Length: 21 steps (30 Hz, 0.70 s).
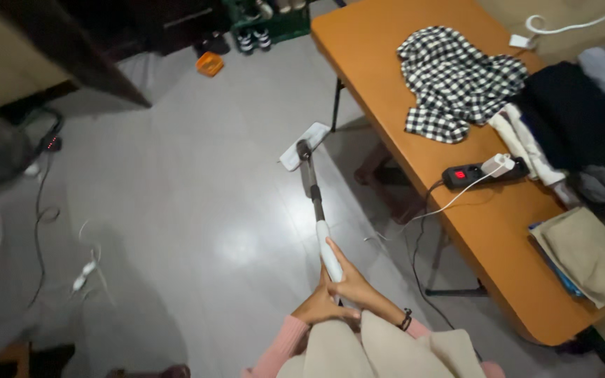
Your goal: The person cleans the floor using a flat mop by pushing it across various tiled surfaces throughout the room and hallway.
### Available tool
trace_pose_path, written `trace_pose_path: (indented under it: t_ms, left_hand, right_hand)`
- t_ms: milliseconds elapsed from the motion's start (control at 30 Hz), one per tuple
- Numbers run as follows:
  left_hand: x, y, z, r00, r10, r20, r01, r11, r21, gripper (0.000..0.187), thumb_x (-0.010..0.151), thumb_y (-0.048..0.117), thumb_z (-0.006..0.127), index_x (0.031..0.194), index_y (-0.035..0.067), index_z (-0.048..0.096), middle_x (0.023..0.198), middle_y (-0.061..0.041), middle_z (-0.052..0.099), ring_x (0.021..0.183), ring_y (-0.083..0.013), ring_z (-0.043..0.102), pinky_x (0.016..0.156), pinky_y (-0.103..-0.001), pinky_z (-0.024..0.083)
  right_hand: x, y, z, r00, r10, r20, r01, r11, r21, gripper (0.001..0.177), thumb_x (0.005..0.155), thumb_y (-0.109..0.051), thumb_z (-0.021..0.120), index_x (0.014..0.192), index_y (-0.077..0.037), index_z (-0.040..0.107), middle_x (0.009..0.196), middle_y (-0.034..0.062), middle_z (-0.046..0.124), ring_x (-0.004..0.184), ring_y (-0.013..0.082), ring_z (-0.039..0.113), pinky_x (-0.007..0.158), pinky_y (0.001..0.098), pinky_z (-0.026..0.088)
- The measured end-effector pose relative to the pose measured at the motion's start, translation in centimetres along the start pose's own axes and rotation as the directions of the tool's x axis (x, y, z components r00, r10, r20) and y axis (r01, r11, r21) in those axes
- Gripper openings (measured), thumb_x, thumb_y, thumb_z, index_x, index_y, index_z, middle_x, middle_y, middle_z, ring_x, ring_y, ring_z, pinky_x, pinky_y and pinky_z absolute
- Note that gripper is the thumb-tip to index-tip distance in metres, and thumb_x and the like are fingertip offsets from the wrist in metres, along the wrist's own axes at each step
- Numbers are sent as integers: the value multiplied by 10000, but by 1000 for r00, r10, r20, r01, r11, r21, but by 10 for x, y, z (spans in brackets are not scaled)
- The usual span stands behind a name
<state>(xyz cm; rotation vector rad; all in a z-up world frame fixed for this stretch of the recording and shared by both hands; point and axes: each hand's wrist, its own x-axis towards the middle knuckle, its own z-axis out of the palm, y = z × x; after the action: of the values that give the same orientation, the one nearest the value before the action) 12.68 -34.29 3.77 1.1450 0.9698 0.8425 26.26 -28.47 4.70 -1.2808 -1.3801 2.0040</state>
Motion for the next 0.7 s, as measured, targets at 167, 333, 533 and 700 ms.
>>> trace_pose_path:
  t_ms: [167,333,533,700]
  left_hand:
    - [-13,-32,26,993,49,-106,-37,993,108,1491,586,448,965,1546,-37,-68,1705,-251,-224,1600,-367,-87,1279,-462,176]
    - [-25,-41,56,989,-36,-141,78,949,305,1626,602,430,998,1612,-53,-181,1710,-293,-180,1605,-392,-129,1299,-449,104]
    - [-37,-26,134,984,-23,-176,54,984,172,1698,513,542,945,1566,-70,-237,1689,-322,-105,1599,-391,49,1264,-434,229]
    - [-44,-35,200,988,15,-151,19,976,219,1685,566,536,947,1563,-83,-262,1686,-343,-121,1598,-443,-35,1269,-452,178]
  right_hand:
    - [-20,16,-1,972,-230,52,233,970,-70,1069,714,132,621,1628,-215,190,1558,102,368,1160,202,520,786,314,572]
    - [-54,20,-11,988,-155,29,154,988,9,1076,687,113,585,1634,-195,177,1462,130,471,1147,217,571,774,299,558]
    - [-116,46,-48,959,-280,30,281,960,-3,1038,759,111,598,1661,-175,170,1501,145,463,1301,212,515,1016,275,482]
    - [-172,59,-82,985,-169,44,167,985,54,1045,749,119,622,1626,-200,154,1480,128,452,1233,212,533,972,297,497]
